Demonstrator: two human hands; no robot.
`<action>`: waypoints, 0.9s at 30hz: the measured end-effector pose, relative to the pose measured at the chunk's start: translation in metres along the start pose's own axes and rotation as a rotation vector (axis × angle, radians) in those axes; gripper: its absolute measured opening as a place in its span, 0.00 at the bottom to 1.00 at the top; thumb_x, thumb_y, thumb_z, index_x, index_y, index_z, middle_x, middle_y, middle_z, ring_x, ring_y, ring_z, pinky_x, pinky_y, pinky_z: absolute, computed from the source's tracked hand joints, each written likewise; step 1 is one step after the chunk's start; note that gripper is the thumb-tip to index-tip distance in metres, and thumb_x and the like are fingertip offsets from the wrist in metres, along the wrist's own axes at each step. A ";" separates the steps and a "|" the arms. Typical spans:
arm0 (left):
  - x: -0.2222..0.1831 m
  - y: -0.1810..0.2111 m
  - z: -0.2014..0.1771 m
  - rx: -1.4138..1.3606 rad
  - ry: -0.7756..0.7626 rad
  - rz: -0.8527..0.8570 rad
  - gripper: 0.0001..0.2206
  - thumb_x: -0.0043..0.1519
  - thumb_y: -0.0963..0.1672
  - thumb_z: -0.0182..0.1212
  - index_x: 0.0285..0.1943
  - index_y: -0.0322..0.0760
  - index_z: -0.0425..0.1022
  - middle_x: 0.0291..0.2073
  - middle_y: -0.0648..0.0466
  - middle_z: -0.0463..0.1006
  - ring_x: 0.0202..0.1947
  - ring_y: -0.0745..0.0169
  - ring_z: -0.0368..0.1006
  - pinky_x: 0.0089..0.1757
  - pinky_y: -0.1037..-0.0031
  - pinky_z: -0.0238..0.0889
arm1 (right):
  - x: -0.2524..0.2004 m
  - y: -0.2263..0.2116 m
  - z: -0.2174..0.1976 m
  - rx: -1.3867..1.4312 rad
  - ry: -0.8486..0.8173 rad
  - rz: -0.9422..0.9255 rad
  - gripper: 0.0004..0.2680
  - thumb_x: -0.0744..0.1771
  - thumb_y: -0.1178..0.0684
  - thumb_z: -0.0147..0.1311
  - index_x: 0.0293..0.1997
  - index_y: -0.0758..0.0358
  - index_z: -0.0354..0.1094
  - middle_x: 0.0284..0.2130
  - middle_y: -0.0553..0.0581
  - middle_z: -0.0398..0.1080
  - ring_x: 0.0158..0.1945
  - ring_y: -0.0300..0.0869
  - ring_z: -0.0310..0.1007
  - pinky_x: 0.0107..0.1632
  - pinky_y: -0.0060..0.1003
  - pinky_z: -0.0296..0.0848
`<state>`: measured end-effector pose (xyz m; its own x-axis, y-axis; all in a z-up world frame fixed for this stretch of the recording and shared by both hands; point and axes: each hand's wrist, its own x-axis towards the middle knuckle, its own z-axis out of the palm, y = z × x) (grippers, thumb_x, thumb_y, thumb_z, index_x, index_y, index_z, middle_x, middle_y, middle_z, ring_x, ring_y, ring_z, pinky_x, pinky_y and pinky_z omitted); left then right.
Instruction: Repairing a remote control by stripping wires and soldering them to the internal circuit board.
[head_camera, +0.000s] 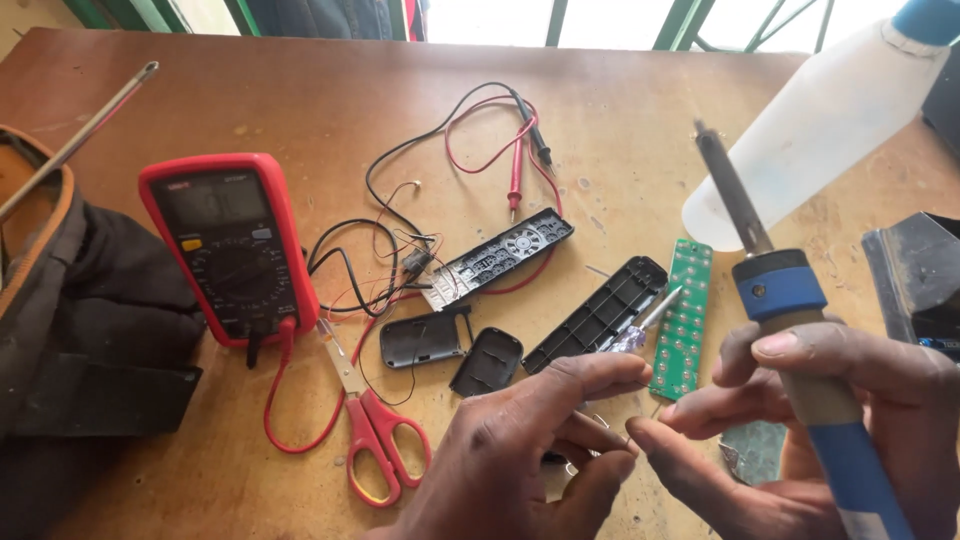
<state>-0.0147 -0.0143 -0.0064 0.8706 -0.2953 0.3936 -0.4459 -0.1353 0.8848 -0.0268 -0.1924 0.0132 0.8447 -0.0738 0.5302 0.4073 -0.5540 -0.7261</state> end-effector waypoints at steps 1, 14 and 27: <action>0.000 0.000 0.000 0.023 -0.011 0.000 0.20 0.58 0.41 0.59 0.61 0.41 0.70 0.46 0.54 0.85 0.35 0.70 0.87 0.39 0.79 0.81 | -0.001 -0.003 0.004 0.018 0.031 0.033 0.30 0.53 0.60 0.73 0.55 0.60 0.55 0.41 0.60 0.69 0.27 0.36 0.80 0.35 0.25 0.85; 0.002 -0.002 0.006 -0.019 0.037 0.023 0.16 0.60 0.40 0.62 0.58 0.38 0.71 0.48 0.52 0.83 0.32 0.70 0.86 0.33 0.82 0.82 | -0.005 -0.004 0.011 0.145 0.073 0.081 0.25 0.57 0.63 0.69 0.52 0.59 0.54 0.34 0.61 0.69 0.40 0.37 0.79 0.39 0.26 0.88; 0.000 0.000 0.011 0.003 0.067 -0.027 0.14 0.62 0.42 0.61 0.56 0.42 0.73 0.50 0.55 0.84 0.35 0.69 0.90 0.37 0.81 0.81 | -0.003 0.006 0.005 0.189 -0.006 0.080 0.26 0.57 0.66 0.69 0.54 0.62 0.52 0.39 0.62 0.65 0.42 0.40 0.78 0.38 0.25 0.88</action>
<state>-0.0173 -0.0244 -0.0089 0.8940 -0.2281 0.3857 -0.4230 -0.1454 0.8944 -0.0258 -0.1912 0.0052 0.8788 -0.1057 0.4653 0.3963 -0.3815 -0.8351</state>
